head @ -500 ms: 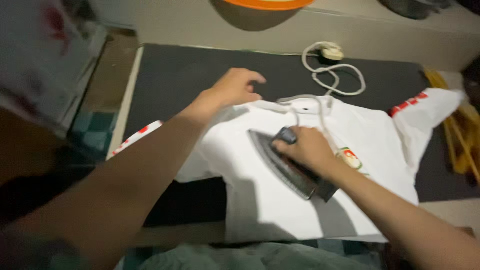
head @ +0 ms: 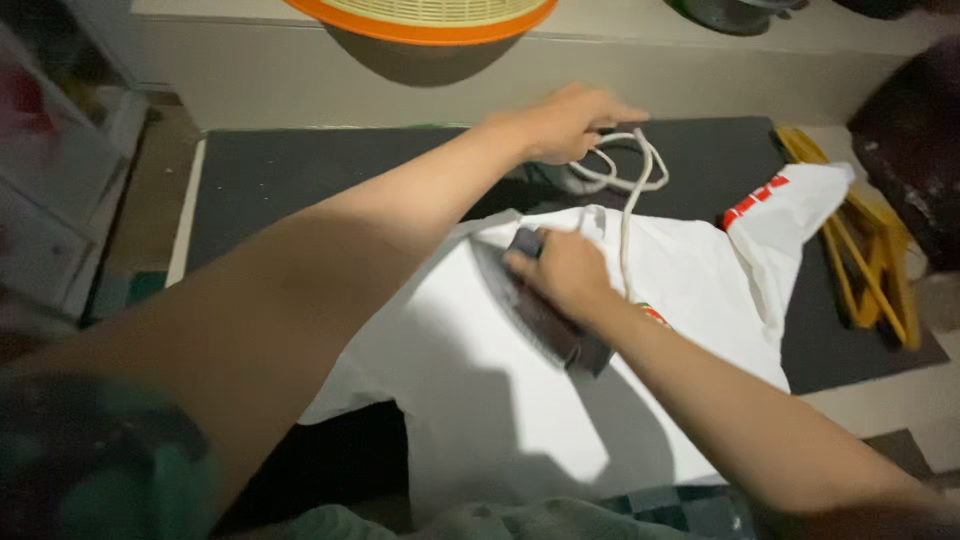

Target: The person irons a white long-sleeved shirt on a table, smoothing the front, sleeves, and back with an electric iron. They repeatedly reposition and flip the shirt to access different areas.

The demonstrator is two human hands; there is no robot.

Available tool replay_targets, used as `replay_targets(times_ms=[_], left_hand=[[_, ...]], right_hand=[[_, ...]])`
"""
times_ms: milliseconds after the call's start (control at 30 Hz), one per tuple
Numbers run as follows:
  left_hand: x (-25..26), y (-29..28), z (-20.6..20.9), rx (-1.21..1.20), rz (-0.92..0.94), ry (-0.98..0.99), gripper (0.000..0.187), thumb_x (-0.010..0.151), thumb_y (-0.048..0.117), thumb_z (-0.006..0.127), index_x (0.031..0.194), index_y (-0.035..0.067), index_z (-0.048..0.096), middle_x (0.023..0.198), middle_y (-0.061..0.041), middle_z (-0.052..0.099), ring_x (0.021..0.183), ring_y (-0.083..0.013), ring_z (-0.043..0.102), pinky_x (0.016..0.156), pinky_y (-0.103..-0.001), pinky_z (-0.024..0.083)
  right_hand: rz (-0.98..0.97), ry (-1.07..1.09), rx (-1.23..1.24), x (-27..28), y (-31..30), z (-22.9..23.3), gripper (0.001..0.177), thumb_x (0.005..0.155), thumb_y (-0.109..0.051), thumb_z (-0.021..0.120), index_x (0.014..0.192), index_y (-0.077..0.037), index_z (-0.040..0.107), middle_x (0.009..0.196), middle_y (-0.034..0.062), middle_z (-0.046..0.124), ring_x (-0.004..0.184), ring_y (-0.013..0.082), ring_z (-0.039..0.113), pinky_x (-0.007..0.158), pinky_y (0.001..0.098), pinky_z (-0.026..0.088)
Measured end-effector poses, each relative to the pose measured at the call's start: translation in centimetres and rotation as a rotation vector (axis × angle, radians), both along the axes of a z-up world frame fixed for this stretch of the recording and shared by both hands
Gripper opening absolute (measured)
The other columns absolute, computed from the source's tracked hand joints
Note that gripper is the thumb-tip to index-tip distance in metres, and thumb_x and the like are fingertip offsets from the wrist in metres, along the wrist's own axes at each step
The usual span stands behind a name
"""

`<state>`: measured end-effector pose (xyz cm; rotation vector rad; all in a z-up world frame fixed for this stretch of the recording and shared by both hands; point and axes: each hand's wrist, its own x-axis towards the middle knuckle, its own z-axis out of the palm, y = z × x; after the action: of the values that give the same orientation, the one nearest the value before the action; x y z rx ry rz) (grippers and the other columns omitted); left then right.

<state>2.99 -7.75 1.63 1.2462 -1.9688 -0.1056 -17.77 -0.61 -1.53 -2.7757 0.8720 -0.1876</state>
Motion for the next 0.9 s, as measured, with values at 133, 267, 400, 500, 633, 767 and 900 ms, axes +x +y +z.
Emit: replay_targets(times_ms=[133, 267, 400, 500, 633, 767, 900], left_hand=[[4.8, 4.3, -2.7, 0.249, 0.415, -0.102, 0.037, 0.088, 0.017, 0.065, 0.125, 0.015, 0.071, 0.119, -0.018, 0.07, 0.108, -0.0391, 0.065, 0.092, -0.047, 0.051], [7.5, 14.5, -7.8, 0.815, 0.775, -0.045, 0.032, 0.098, 0.018, 0.054, 0.111, -0.001, 0.076, 0.125, -0.028, 0.068, 0.115, -0.0436, 0.065, 0.097, -0.05, 0.052], [6.2, 20.3, -10.1, 0.995, 0.747, 0.336, 0.034, 0.093, 0.031, 0.068, 0.105, 0.001, 0.074, 0.109, -0.02, 0.073, 0.103, -0.0314, 0.069, 0.089, -0.048, 0.054], [4.7, 19.9, -10.6, 1.072, 0.754, 0.263, 0.036, 0.092, 0.036, 0.071, 0.099, 0.0, 0.074, 0.101, -0.017, 0.072, 0.094, -0.0268, 0.07, 0.085, -0.053, 0.057], [4.4, 17.6, -12.9, 0.974, 0.903, 0.348, 0.025, 0.092, 0.029, 0.069, 0.099, 0.006, 0.072, 0.098, -0.016, 0.073, 0.093, -0.0273, 0.073, 0.08, -0.049, 0.058], [6.1, 18.3, -15.9, 0.899, 0.875, 0.295, 0.037, 0.087, 0.037, 0.073, 0.099, 0.003, 0.077, 0.101, -0.018, 0.076, 0.097, -0.031, 0.072, 0.087, -0.046, 0.057], [6.6, 19.7, -15.3, 0.937, 0.843, 0.3, 0.047, 0.089, 0.046, 0.076, 0.113, 0.007, 0.07, 0.113, -0.019, 0.067, 0.107, -0.0328, 0.066, 0.09, -0.053, 0.051]], right_hand=[[-0.13, 0.08, 0.014, 4.2, -4.9, 0.6, 0.058, 0.086, -0.055, 0.072, 0.098, 0.002, 0.071, 0.089, 0.0259, 0.073, 0.084, 0.0399, 0.074, 0.078, 0.0499, 0.057], [-0.097, 0.092, 0.058, 1.6, -3.9, 0.2, 0.061, 0.081, -0.056, 0.075, 0.093, 0.003, 0.071, 0.088, 0.0274, 0.071, 0.083, 0.0422, 0.072, 0.076, 0.0515, 0.057], [-0.063, 0.166, -0.031, -0.7, -2.6, 0.3, 0.061, 0.085, -0.059, 0.073, 0.091, 0.002, 0.075, 0.083, 0.0269, 0.073, 0.08, 0.0414, 0.073, 0.078, 0.0501, 0.056], [-0.151, 0.105, -0.011, 0.6, -4.0, 1.5, 0.056, 0.082, -0.055, 0.073, 0.093, 0.0, 0.075, 0.082, 0.0244, 0.073, 0.078, 0.0404, 0.073, 0.075, 0.0503, 0.057], [-0.203, 0.219, 0.142, 0.7, -4.7, 2.0, 0.059, 0.085, -0.057, 0.071, 0.091, 0.001, 0.077, 0.08, 0.0243, 0.075, 0.074, 0.0385, 0.078, 0.076, 0.047, 0.06], [-0.072, 0.115, 0.021, -0.5, -3.0, 0.3, 0.056, 0.079, -0.057, 0.075, 0.093, -0.002, 0.076, 0.081, 0.0242, 0.073, 0.079, 0.0407, 0.073, 0.078, 0.0496, 0.056], [-0.066, 0.047, -0.037, 2.8, -5.1, 0.5, 0.057, 0.081, -0.056, 0.075, 0.094, 0.0, 0.075, 0.084, 0.0259, 0.072, 0.082, 0.042, 0.072, 0.078, 0.0516, 0.056]])
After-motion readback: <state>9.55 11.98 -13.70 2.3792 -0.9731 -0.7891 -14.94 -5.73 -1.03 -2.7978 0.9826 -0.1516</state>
